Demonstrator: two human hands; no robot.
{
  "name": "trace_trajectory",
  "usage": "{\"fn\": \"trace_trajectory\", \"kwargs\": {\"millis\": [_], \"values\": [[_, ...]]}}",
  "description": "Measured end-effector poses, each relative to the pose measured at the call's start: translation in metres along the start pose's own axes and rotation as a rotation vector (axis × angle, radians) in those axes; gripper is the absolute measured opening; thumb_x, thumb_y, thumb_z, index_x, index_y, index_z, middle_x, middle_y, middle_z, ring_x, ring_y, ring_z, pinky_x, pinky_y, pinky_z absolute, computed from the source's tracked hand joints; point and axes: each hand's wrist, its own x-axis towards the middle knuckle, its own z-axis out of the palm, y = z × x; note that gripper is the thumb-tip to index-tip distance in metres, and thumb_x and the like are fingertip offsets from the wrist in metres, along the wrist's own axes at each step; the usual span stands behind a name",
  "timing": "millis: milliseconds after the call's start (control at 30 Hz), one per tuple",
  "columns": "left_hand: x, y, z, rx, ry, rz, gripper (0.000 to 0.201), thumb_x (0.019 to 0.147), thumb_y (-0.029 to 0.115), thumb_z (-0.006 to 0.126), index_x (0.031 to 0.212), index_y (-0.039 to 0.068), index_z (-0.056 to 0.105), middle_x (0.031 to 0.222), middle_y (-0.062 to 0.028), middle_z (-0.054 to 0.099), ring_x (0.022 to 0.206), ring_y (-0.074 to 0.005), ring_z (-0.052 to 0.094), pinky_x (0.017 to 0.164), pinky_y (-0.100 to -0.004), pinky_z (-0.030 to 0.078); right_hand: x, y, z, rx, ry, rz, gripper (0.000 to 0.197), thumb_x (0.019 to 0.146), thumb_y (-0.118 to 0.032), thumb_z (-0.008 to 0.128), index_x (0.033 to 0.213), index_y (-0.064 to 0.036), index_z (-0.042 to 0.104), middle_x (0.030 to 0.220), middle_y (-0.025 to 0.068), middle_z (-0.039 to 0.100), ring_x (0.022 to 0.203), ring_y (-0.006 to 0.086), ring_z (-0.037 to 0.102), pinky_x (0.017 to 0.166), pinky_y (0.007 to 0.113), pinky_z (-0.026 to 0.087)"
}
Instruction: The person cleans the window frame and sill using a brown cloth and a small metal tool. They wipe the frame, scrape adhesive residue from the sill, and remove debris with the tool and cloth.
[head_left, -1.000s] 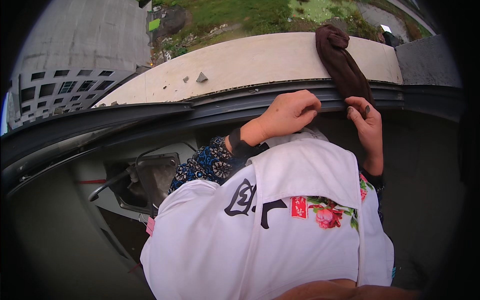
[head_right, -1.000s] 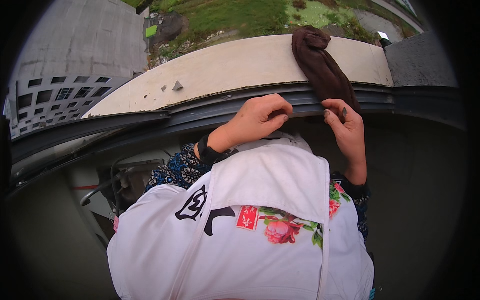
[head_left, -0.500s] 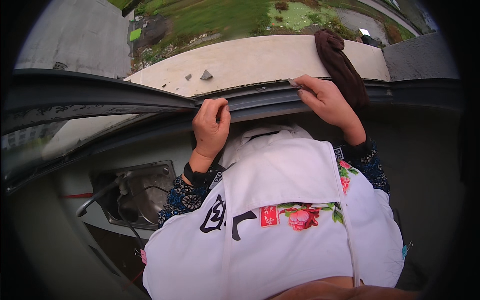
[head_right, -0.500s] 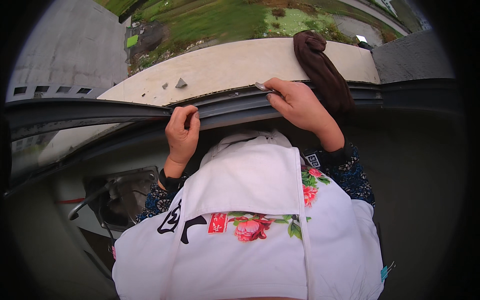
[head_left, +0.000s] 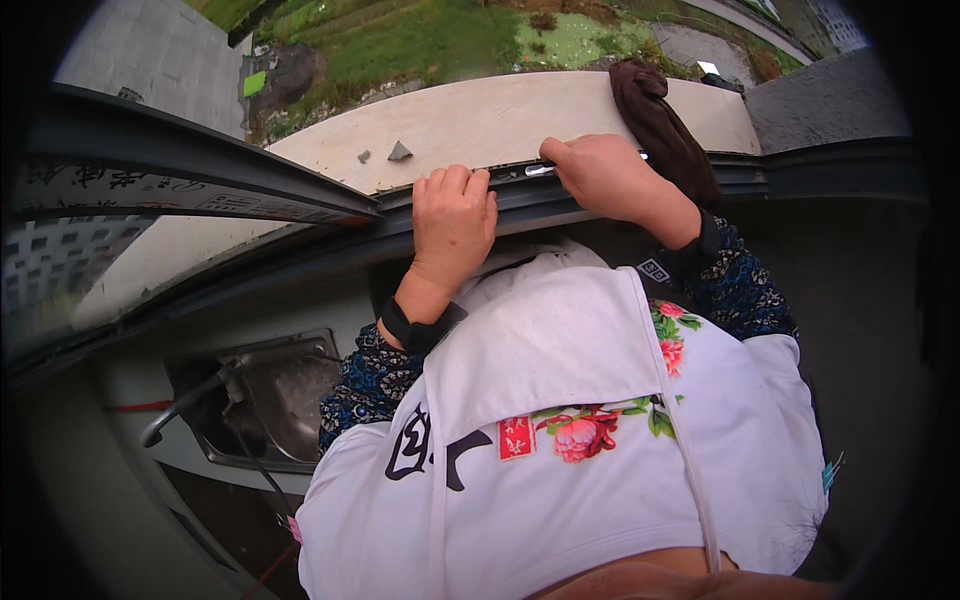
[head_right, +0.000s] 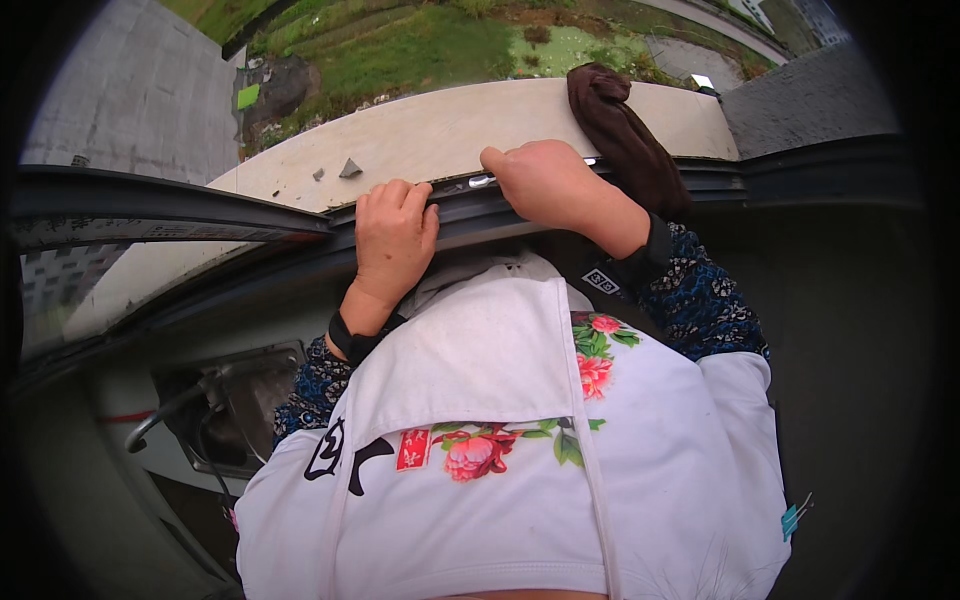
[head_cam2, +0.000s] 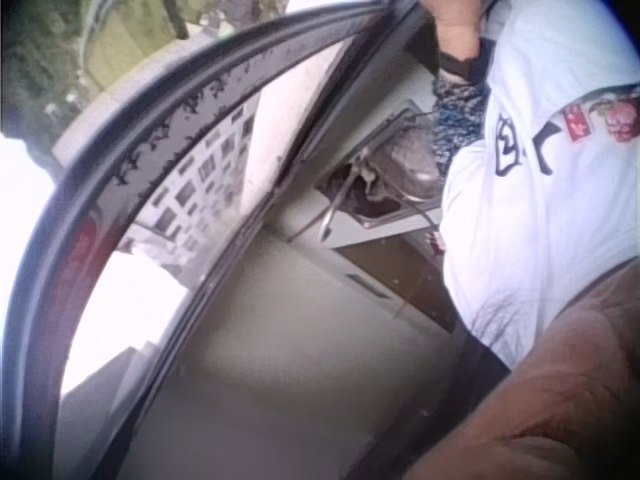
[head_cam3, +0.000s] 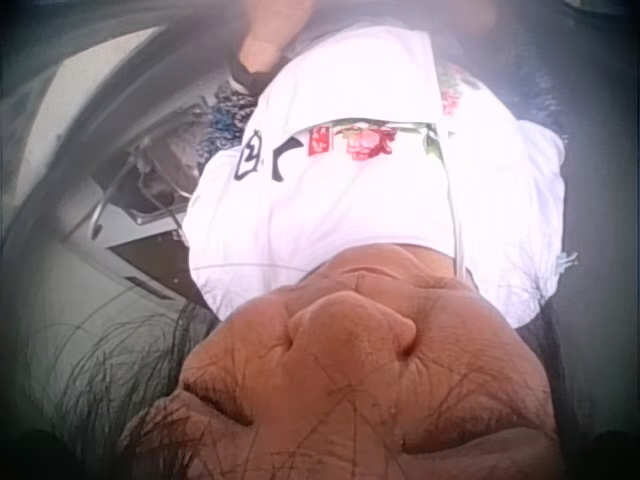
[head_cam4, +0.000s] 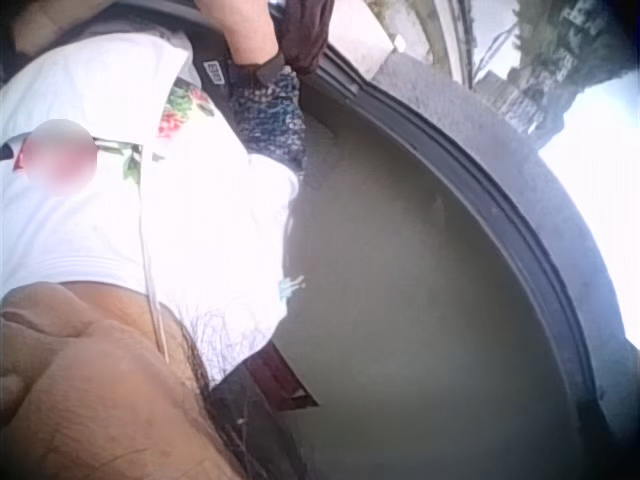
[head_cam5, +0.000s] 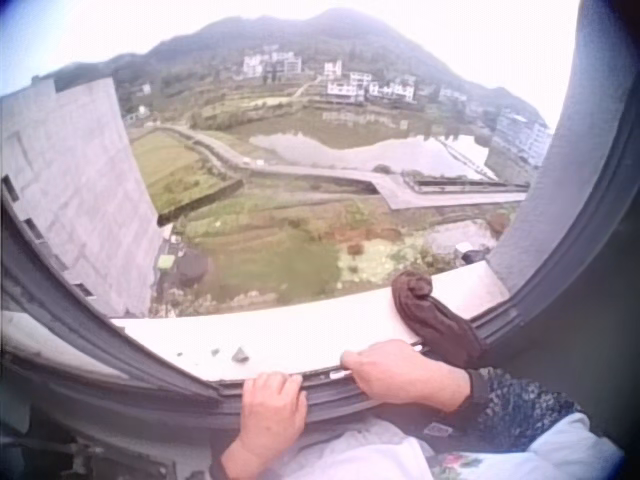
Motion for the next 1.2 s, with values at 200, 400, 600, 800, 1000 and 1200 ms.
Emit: {"fn": "trace_trajectory", "kwargs": {"millis": [200, 400, 600, 800, 1000, 1200], "values": [[0.001, 0.009, 0.008, 0.041, -0.022, -0.030, 0.023, 0.082, 0.013, 0.071, 0.104, 0.007, 0.067, 0.093, -0.0093, 0.058, 0.094, -0.0301, 0.057, 0.083, -0.0426, 0.042, 0.004, 0.007, 0.003, 0.059, 0.094, -0.121, 0.006, 0.082, -0.005, 0.060, 0.087, -0.0042, 0.063, 0.079, 0.0164, 0.066, 0.077, 0.0397, 0.067, 0.065, 0.050, 0.052], [-0.001, 0.013, 0.015, 0.042, -0.005, -0.031, 0.022, 0.082, 0.012, 0.071, 0.102, 0.007, 0.067, 0.094, -0.0093, 0.056, 0.095, -0.0302, 0.055, 0.084, -0.0429, 0.042, 0.017, -0.002, 0.006, -0.085, 0.029, -0.213, 0.008, 0.080, -0.009, 0.064, 0.086, -0.0069, 0.069, 0.082, 0.0135, 0.068, 0.078, 0.0362, 0.069, 0.068, 0.046, 0.056], [-0.002, 0.016, 0.020, 0.038, 0.068, -0.040, 0.013, 0.080, 0.012, 0.070, 0.090, 0.007, 0.064, 0.092, -0.0090, 0.055, 0.093, -0.0285, 0.054, 0.082, -0.0420, 0.040, 0.025, -0.007, 0.010, -0.068, 0.011, -0.217, 0.009, 0.080, -0.008, 0.064, 0.088, -0.0070, 0.068, 0.083, 0.0136, 0.068, 0.079, 0.0368, 0.069, 0.069, 0.047, 0.055], [-0.002, 0.016, 0.022, 0.024, 0.078, -0.083, 0.017, 0.083, 0.010, 0.069, 0.100, 0.007, 0.069, 0.093, -0.0079, 0.058, 0.093, -0.0287, 0.056, 0.083, -0.0416, 0.040, 0.029, -0.008, 0.018, 0.066, 0.001, -0.178, 0.013, 0.080, -0.007, 0.064, 0.093, -0.0082, 0.067, 0.086, 0.0133, 0.067, 0.082, 0.0371, 0.068, 0.071, 0.047, 0.054], [0.006, 0.019, 0.019, 0.041, 0.056, -0.118, 0.017, 0.085, 0.010, 0.068, 0.101, 0.009, 0.069, 0.091, -0.0080, 0.058, 0.091, -0.0292, 0.057, 0.082, -0.0411, 0.041, 0.033, 0.005, 0.031, 0.254, 0.043, -0.173, 0.010, 0.081, -0.008, 0.063, 0.090, -0.0065, 0.066, 0.086, 0.0143, 0.069, 0.083, 0.0385, 0.067, 0.074, 0.047, 0.052], [0.044, 0.005, -0.013, -0.008, 0.397, -0.199, 0.027, 0.087, 0.006, 0.068, 0.114, 0.005, 0.066, 0.098, -0.0080, 0.062, 0.091, -0.0288, 0.060, 0.080, -0.0416, 0.048, 0.077, 0.051, -0.005, 1.050, 0.110, 0.005, 0.011, 0.087, -0.007, 0.061, 0.095, -0.0038, 0.068, 0.081, 0.0039, 0.068, 0.066, 0.0156, 0.062, 0.059, 0.031, 0.049]]}}
